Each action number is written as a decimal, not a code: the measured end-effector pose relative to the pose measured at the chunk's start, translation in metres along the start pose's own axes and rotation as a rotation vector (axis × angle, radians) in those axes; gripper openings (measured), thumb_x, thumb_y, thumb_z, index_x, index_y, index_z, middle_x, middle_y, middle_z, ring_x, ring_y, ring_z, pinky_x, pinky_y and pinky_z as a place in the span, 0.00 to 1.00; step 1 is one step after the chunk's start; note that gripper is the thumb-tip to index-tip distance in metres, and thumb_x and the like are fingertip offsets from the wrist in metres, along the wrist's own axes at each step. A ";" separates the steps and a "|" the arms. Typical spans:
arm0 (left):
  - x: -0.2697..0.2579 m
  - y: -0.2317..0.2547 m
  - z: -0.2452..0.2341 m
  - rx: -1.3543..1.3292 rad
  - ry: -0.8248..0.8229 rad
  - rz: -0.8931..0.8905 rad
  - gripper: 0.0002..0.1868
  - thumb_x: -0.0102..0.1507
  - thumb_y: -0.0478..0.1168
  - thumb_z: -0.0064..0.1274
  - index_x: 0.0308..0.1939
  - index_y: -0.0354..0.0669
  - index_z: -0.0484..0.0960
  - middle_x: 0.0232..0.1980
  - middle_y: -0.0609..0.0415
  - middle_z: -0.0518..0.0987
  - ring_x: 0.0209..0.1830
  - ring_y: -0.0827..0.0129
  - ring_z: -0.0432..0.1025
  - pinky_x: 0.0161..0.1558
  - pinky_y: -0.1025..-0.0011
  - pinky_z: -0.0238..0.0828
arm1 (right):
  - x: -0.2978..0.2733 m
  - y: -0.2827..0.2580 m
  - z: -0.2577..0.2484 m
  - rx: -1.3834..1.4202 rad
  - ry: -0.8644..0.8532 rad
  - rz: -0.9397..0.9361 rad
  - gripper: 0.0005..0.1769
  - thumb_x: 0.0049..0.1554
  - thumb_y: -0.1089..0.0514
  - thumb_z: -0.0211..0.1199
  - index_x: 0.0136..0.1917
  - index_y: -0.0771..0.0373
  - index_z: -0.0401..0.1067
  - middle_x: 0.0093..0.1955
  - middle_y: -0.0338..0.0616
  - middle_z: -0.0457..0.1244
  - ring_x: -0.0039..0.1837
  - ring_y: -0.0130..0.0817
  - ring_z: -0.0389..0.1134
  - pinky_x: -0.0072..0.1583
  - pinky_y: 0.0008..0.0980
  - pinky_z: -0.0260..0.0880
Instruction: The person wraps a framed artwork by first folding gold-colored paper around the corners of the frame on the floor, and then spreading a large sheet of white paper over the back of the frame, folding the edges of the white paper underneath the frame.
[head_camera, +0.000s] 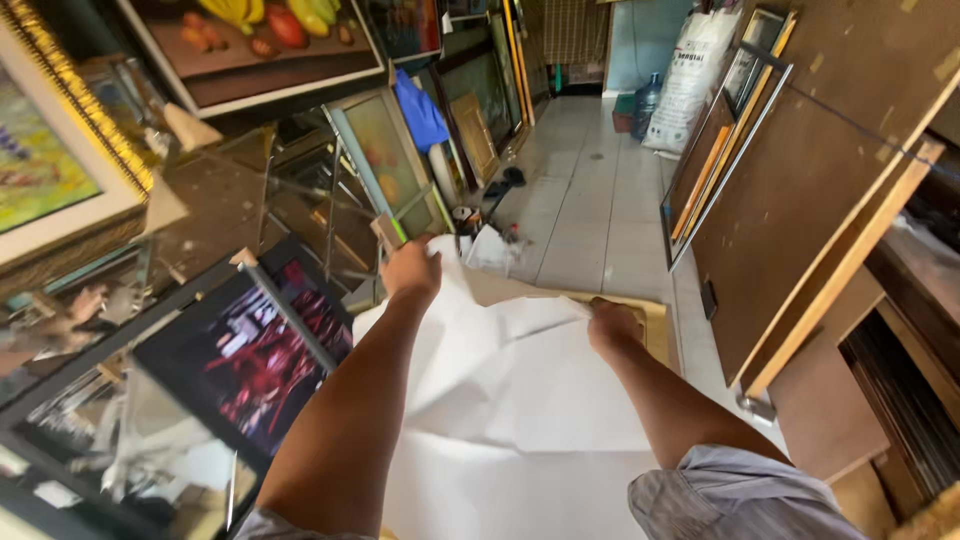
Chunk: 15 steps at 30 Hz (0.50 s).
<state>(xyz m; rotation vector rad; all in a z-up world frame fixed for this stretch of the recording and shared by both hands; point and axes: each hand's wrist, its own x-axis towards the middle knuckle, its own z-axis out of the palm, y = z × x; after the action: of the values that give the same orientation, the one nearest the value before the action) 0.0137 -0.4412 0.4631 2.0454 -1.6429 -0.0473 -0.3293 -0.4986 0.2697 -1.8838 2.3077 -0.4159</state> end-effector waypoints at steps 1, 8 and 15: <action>0.038 -0.002 0.009 0.002 -0.001 -0.005 0.21 0.68 0.51 0.49 0.65 0.72 0.78 0.57 0.60 0.85 0.64 0.60 0.76 0.67 0.55 0.63 | 0.032 -0.007 -0.021 -0.058 0.019 -0.050 0.19 0.60 0.56 0.53 0.63 0.49 0.74 0.55 0.46 0.71 0.60 0.50 0.74 0.54 0.54 0.75; 0.233 0.055 -0.028 0.073 -0.084 -0.055 0.22 0.70 0.58 0.45 0.60 0.57 0.84 0.62 0.55 0.84 0.72 0.62 0.69 0.74 0.56 0.46 | 0.192 -0.057 -0.172 -0.037 0.021 -0.148 0.21 0.59 0.62 0.54 0.62 0.48 0.77 0.59 0.47 0.71 0.63 0.53 0.72 0.63 0.52 0.73; 0.448 0.105 -0.026 0.009 0.054 -0.009 0.26 0.70 0.61 0.42 0.57 0.52 0.85 0.65 0.52 0.80 0.74 0.58 0.63 0.70 0.53 0.55 | 0.300 -0.081 -0.316 0.129 -0.188 -0.121 0.31 0.56 0.46 0.56 0.69 0.59 0.75 0.68 0.58 0.67 0.70 0.56 0.67 0.70 0.51 0.67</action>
<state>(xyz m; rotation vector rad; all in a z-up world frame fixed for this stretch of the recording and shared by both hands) 0.0466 -0.8589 0.6555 2.0429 -1.6032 0.0122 -0.4030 -0.7660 0.6154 -1.9170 2.0069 -0.3729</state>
